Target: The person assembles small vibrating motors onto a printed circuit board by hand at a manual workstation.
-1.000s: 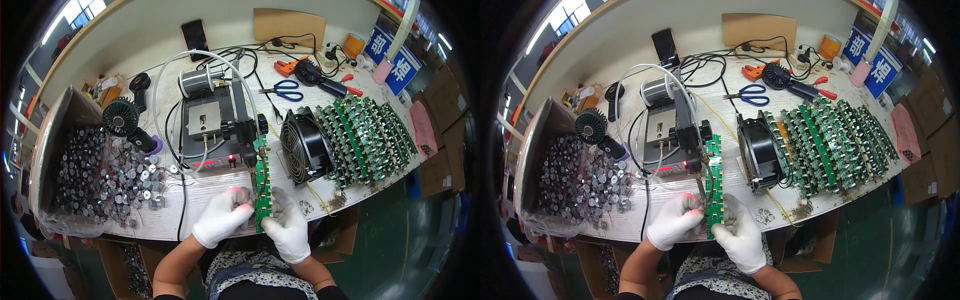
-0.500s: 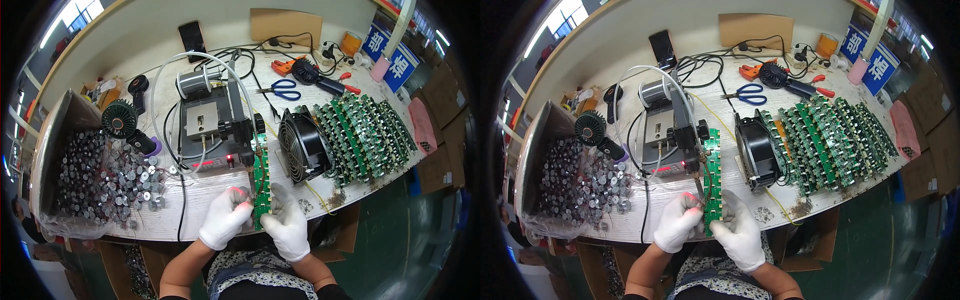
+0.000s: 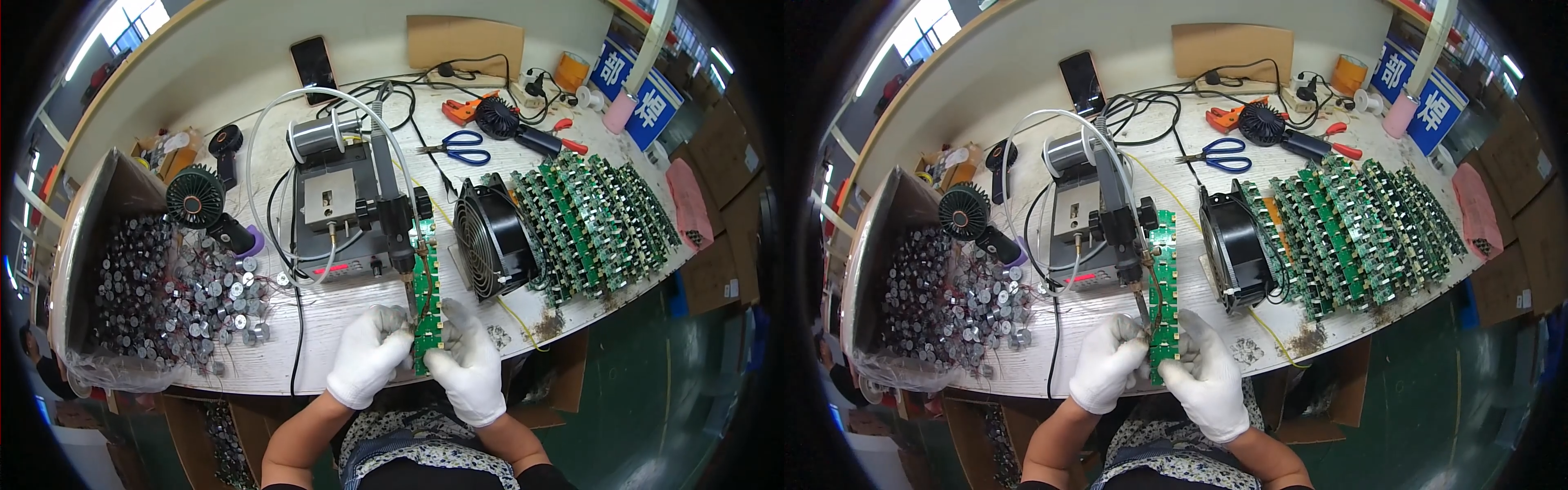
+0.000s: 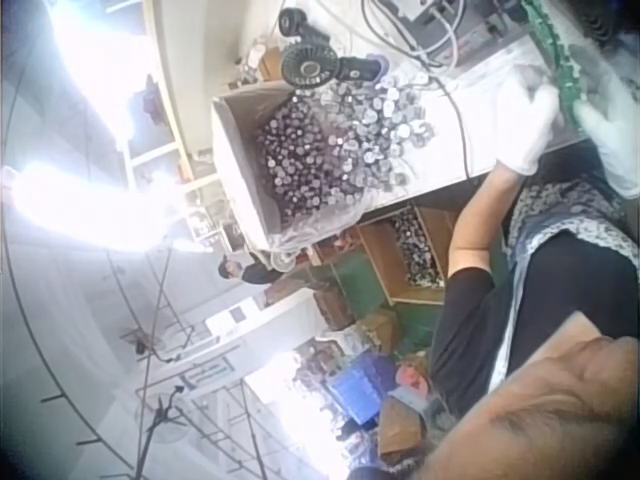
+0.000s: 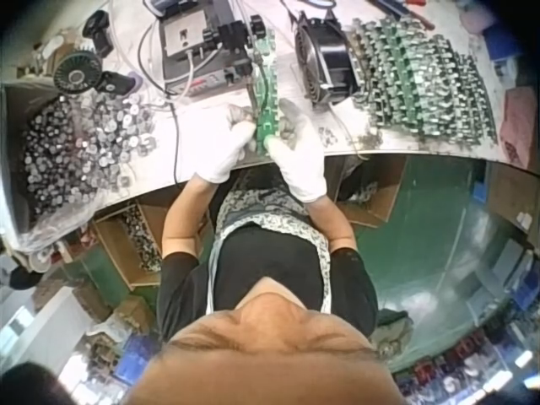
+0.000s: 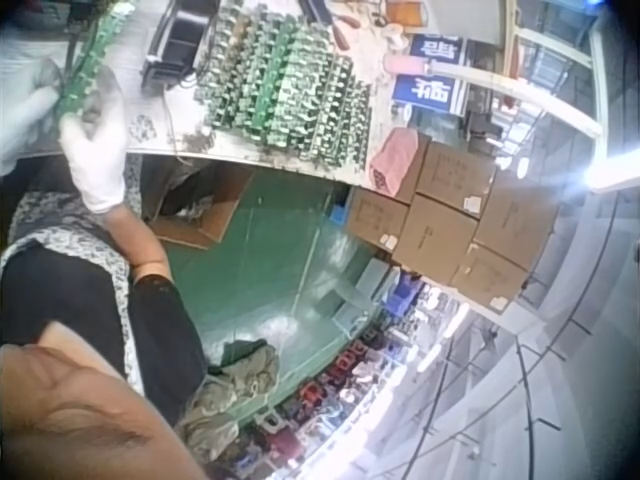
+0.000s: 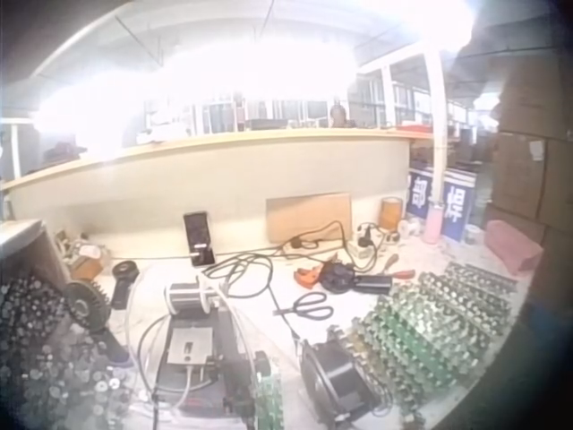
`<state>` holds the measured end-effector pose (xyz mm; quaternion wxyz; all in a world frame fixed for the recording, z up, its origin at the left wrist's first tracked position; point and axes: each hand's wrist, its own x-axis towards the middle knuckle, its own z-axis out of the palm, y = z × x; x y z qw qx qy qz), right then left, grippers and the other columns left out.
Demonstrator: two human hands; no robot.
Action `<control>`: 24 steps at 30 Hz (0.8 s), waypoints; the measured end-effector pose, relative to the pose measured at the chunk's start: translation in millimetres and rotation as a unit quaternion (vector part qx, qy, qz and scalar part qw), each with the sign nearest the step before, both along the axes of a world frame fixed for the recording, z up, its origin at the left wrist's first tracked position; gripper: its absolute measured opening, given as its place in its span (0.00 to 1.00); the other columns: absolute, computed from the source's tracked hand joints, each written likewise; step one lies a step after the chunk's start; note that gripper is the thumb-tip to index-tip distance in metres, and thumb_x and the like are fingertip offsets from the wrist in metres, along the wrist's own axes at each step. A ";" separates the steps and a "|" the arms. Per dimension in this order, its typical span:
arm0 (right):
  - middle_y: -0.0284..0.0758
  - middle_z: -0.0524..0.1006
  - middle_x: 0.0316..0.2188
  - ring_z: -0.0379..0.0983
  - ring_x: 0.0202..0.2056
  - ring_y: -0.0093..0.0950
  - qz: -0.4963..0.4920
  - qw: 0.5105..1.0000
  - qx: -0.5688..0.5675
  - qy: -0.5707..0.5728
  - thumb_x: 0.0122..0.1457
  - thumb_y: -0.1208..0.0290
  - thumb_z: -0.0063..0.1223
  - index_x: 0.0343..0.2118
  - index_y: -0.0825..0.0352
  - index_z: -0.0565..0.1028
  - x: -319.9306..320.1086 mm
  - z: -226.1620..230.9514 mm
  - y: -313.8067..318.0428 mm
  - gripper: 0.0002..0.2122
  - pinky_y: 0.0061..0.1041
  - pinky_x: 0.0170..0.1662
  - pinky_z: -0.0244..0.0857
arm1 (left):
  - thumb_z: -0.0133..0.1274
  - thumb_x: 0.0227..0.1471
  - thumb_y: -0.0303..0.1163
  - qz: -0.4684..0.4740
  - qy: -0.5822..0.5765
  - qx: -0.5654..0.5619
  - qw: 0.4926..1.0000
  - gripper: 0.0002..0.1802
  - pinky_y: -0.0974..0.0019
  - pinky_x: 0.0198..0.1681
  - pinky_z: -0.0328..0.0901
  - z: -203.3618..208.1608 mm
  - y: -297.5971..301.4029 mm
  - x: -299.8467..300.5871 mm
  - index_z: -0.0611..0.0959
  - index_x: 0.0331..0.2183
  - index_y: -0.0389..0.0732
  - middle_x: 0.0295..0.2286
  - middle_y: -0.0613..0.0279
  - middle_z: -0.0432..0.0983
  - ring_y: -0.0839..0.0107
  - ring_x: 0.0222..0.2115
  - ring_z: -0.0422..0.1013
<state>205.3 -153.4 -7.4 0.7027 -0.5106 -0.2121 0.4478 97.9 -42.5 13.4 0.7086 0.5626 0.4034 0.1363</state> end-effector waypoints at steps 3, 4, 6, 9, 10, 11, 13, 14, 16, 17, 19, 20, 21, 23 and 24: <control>0.37 0.73 0.36 0.72 0.35 0.21 -0.005 1.000 0.000 -0.013 0.52 0.86 0.48 0.59 0.73 0.56 -0.9 0.2 -0.8 0.29 0.18 0.38 0.67 | 0.50 0.49 0.29 0.010 -0.001 -0.003 1.000 0.10 0.75 0.17 0.60 1.3 -2.6 -0.6 0.74 0.31 0.31 0.18 0.61 0.73 0.79 0.16 0.67; 0.37 0.73 0.36 0.72 0.35 0.21 -0.004 1.000 0.000 -0.013 0.52 0.86 0.48 0.59 0.73 0.56 -1.1 1.9 -0.3 0.29 0.18 0.38 0.67 | 0.51 0.48 0.29 0.015 -0.002 -0.001 1.000 0.10 0.75 0.17 0.60 2.8 -2.9 0.3 0.74 0.30 0.30 0.18 0.61 0.73 0.79 0.16 0.68; 0.39 0.72 0.35 0.71 0.36 0.23 -0.006 1.000 0.001 0.014 0.50 0.86 0.47 0.58 0.76 0.55 -1.6 7.9 0.5 0.29 0.21 0.40 0.66 | 0.51 0.48 0.29 0.020 -0.003 0.000 1.000 0.10 0.75 0.18 0.61 3.5 -2.5 0.6 0.74 0.30 0.30 0.18 0.61 0.73 0.79 0.16 0.68; 0.39 0.72 0.35 0.71 0.36 0.23 -0.006 1.000 -0.006 0.009 0.50 0.86 0.47 0.58 0.76 0.55 -1.6 9.9 0.4 0.29 0.21 0.39 0.66 | 0.51 0.48 0.29 0.012 -0.007 -0.001 1.000 0.10 0.75 0.18 0.61 3.2 -2.5 0.2 0.74 0.30 0.30 0.18 0.61 0.73 0.79 0.16 0.68; 0.39 0.72 0.35 0.71 0.36 0.23 -0.006 1.000 -0.006 0.009 0.50 0.86 0.47 0.58 0.76 0.55 -1.8 9.9 0.5 0.29 0.21 0.39 0.66 | 0.51 0.49 0.29 0.017 -0.009 0.005 1.000 0.10 0.75 0.17 0.61 2.3 -3.3 0.1 0.74 0.29 0.31 0.18 0.61 0.73 0.79 0.16 0.67; 0.39 0.72 0.35 0.71 0.35 0.23 -0.004 1.000 -0.009 0.006 0.50 0.86 0.46 0.58 0.76 0.55 -1.8 9.8 0.7 0.29 0.21 0.39 0.66 | 0.51 0.49 0.29 0.022 -0.011 0.012 1.000 0.09 0.75 0.17 0.60 1.3 -3.7 -0.1 0.74 0.29 0.31 0.18 0.62 0.72 0.79 0.15 0.67; 0.39 0.72 0.35 0.71 0.35 0.23 -0.002 1.000 -0.012 0.002 0.50 0.86 0.46 0.58 0.76 0.55 -1.7 7.0 1.1 0.29 0.21 0.39 0.66 | 0.51 0.49 0.29 0.020 -0.006 0.014 1.000 0.09 0.75 0.17 0.60 -1.7 -2.5 -0.4 0.73 0.29 0.32 0.18 0.62 0.72 0.79 0.15 0.66; 0.39 0.72 0.35 0.72 0.35 0.22 -0.005 1.000 -0.007 0.000 0.51 0.86 0.47 0.58 0.76 0.54 -1.6 2.6 1.3 0.29 0.20 0.39 0.67 | 0.51 0.49 0.29 0.017 -0.002 0.016 1.000 0.09 0.74 0.17 0.60 -3.1 -2.1 -0.2 0.73 0.29 0.32 0.17 0.63 0.72 0.80 0.15 0.66; 0.39 0.73 0.36 0.73 0.35 0.22 -0.007 1.000 -0.002 -0.001 0.52 0.86 0.47 0.59 0.76 0.54 -1.4 0.7 1.5 0.30 0.19 0.39 0.68 | 0.51 0.49 0.30 0.021 -0.002 0.017 1.000 0.09 0.74 0.17 0.60 -5.8 -2.4 0.3 0.73 0.29 0.32 0.17 0.63 0.72 0.80 0.14 0.65; 0.38 0.73 0.36 0.73 0.34 0.22 -0.007 1.000 0.000 0.003 0.52 0.86 0.47 0.59 0.76 0.54 -1.3 1.5 1.6 0.30 0.18 0.39 0.68 | 0.51 0.50 0.30 0.025 -0.001 0.017 1.000 0.09 0.74 0.16 0.59 -6.4 -2.5 0.4 0.73 0.29 0.33 0.17 0.64 0.72 0.80 0.14 0.65; 0.38 0.73 0.35 0.73 0.34 0.22 -0.008 1.000 0.001 0.007 0.52 0.86 0.47 0.59 0.75 0.54 -0.7 5.6 2.0 0.30 0.18 0.39 0.67 | 0.51 0.50 0.30 0.022 -0.001 0.017 1.000 0.09 0.75 0.16 0.59 -2.2 -1.8 1.8 0.73 0.30 0.33 0.17 0.64 0.72 0.81 0.14 0.65; 0.38 0.72 0.35 0.72 0.35 0.22 -0.004 1.000 0.002 0.008 0.51 0.86 0.47 0.58 0.76 0.54 0.2 10.0 2.6 0.29 0.19 0.39 0.66 | 0.51 0.50 0.30 0.019 -0.001 0.016 1.000 0.09 0.75 0.16 0.59 0.3 -1.6 2.5 0.73 0.30 0.33 0.17 0.64 0.72 0.81 0.14 0.64; 0.38 0.72 0.36 0.70 0.35 0.22 -0.001 1.000 0.003 0.010 0.50 0.86 0.46 0.58 0.76 0.55 0.6 12.2 2.7 0.29 0.20 0.39 0.65 | 0.51 0.50 0.30 0.018 -0.001 0.015 1.000 0.09 0.75 0.16 0.59 2.1 -1.8 2.9 0.73 0.30 0.33 0.17 0.64 0.72 0.81 0.14 0.64; 0.38 0.72 0.36 0.70 0.35 0.22 -0.003 1.000 0.001 0.010 0.50 0.86 0.46 0.58 0.76 0.55 0.7 12.2 3.1 0.29 0.20 0.39 0.65 | 0.51 0.50 0.30 0.018 0.000 0.019 1.000 0.09 0.75 0.16 0.59 4.4 -1.5 4.0 0.73 0.30 0.33 0.17 0.64 0.72 0.81 0.14 0.64; 0.38 0.72 0.35 0.70 0.35 0.22 -0.004 1.000 0.000 0.010 0.50 0.87 0.46 0.58 0.76 0.55 0.7 12.1 3.5 0.29 0.19 0.39 0.65 | 0.51 0.50 0.30 0.018 0.000 0.019 1.000 0.09 0.75 0.16 0.59 3.8 -1.4 4.0 0.73 0.30 0.33 0.17 0.64 0.72 0.81 0.14 0.64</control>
